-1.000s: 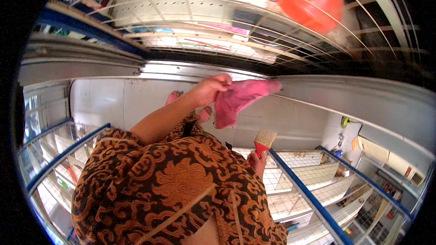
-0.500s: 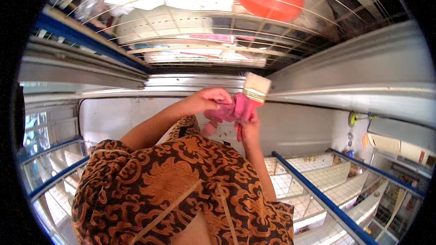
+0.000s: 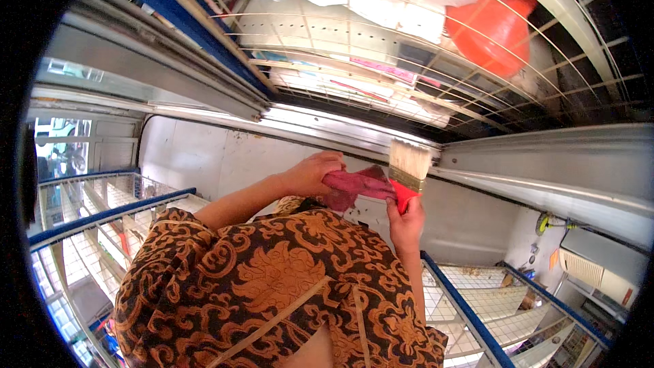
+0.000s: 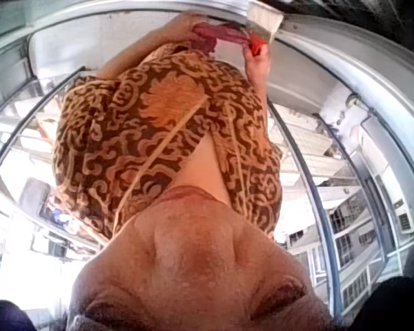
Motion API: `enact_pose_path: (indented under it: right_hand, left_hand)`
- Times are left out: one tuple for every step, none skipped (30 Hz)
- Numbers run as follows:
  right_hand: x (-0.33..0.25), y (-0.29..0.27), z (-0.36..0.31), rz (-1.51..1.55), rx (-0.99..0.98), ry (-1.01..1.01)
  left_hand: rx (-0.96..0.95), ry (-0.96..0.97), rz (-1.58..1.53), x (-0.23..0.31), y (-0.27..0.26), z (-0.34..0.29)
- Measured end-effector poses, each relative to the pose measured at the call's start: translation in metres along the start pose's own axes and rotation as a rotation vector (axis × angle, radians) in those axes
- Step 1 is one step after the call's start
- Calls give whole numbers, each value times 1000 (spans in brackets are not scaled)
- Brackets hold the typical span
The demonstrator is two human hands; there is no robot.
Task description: The person cleans the frame of a sliding window using a brush to sweep debris and a cloth to wipe the surfaces.
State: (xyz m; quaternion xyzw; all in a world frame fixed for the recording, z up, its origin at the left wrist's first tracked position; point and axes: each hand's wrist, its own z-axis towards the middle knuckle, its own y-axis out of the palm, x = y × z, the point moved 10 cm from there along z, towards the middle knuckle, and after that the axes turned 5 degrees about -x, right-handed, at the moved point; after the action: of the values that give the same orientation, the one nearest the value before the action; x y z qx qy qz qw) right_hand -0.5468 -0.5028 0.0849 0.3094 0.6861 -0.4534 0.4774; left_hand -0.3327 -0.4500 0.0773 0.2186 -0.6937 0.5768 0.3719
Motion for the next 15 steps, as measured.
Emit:
enact_pose_path:
  right_hand:
    - [3,-1,-1,-95,18,-14]
    - [0,5,0,-143,-7,-21]
    - [-3,12,-1,-191,-32,-29]
    - [-7,18,-1,-240,-51,-37]
    - [-6,26,-3,-301,-72,-52]
    - [0,36,-4,-362,-92,-66]
    - [4,43,-4,-427,-106,-76]
    - [0,54,-4,-408,-133,-104]
    - [-4,65,-2,-388,-158,-133]
    - [-7,75,-2,-369,-189,-158]
    - [-12,81,-1,-369,-232,-162]
    - [-6,82,0,-338,-249,-94]
    - [2,80,-1,-308,-258,-22]
    - [8,81,-2,-274,-277,44]
    - [14,82,-3,-229,-289,86]
  left_hand:
    - [-160,-148,-285,-3,5,-2]
    - [-308,-297,-569,-6,15,-11]
    - [-259,-345,-705,-11,13,-17]
    - [-212,-385,-838,-16,13,-23]
    - [-163,-424,-972,-22,14,-29]
    - [3,-425,-1006,-37,8,-35]
    - [164,-422,-1039,-59,7,-42]
    - [329,-420,-1068,-73,-3,-51]
    - [445,-481,-891,-91,-17,-64]
    - [583,-475,-778,-110,-31,-80]
    - [713,-463,-665,-120,-51,-94]
    - [850,-466,-469,-126,-73,-110]
    - [863,-593,-324,-128,-92,-119]
    - [936,-540,-186,-123,-112,-123]
    - [1003,-484,-48,-117,-128,-125]
